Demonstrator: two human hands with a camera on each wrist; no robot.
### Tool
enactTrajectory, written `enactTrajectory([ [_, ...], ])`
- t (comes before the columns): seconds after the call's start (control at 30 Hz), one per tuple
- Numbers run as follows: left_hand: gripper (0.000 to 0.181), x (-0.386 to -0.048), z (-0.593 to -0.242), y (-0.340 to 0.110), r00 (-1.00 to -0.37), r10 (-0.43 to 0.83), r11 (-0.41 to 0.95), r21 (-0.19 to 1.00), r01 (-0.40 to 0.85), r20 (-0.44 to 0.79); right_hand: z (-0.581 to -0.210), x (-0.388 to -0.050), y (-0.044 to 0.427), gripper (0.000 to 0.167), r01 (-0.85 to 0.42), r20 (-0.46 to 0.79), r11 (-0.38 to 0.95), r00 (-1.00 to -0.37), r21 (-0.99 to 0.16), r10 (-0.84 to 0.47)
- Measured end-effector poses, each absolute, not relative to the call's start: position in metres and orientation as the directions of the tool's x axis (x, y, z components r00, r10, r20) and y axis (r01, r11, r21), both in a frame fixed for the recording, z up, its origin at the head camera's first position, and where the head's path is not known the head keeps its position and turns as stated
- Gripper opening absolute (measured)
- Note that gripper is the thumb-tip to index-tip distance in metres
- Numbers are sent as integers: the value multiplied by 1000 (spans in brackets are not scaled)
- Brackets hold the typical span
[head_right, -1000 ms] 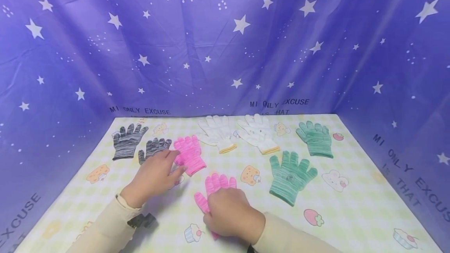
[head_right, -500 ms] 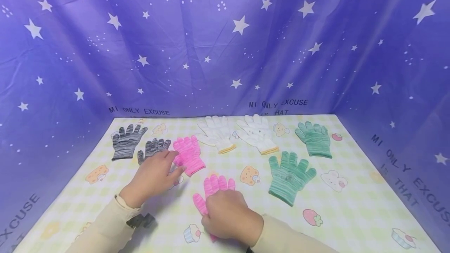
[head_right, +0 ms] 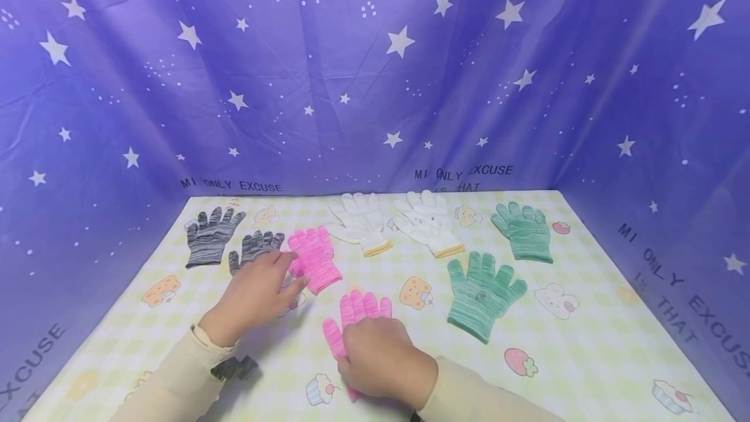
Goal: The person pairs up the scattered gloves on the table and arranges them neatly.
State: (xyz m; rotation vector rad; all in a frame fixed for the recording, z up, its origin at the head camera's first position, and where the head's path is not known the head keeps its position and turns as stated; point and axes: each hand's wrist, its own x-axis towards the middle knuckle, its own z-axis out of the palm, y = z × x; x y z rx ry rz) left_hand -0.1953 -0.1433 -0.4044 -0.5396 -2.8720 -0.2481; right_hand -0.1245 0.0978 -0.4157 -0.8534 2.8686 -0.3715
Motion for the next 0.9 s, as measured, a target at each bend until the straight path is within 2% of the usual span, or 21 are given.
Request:
enactTrajectory([
  [0.3, 57, -195, -404, -143, -911, 341, 918, 127, 376, 232, -421, -128, 98, 36, -512, 3, 823, -850, -246, -527],
  [0.6, 50, -196, -405, -144, -900, 346, 911, 132, 390, 264, -421, -129, 97, 36, -502, -14, 825, -852, -260, -524],
  [0.9, 49, -195, -406, -143, -933, 293, 910, 238, 339, 209, -407, -132, 108, 38, -456, -18, 828, -873, -326, -488],
])
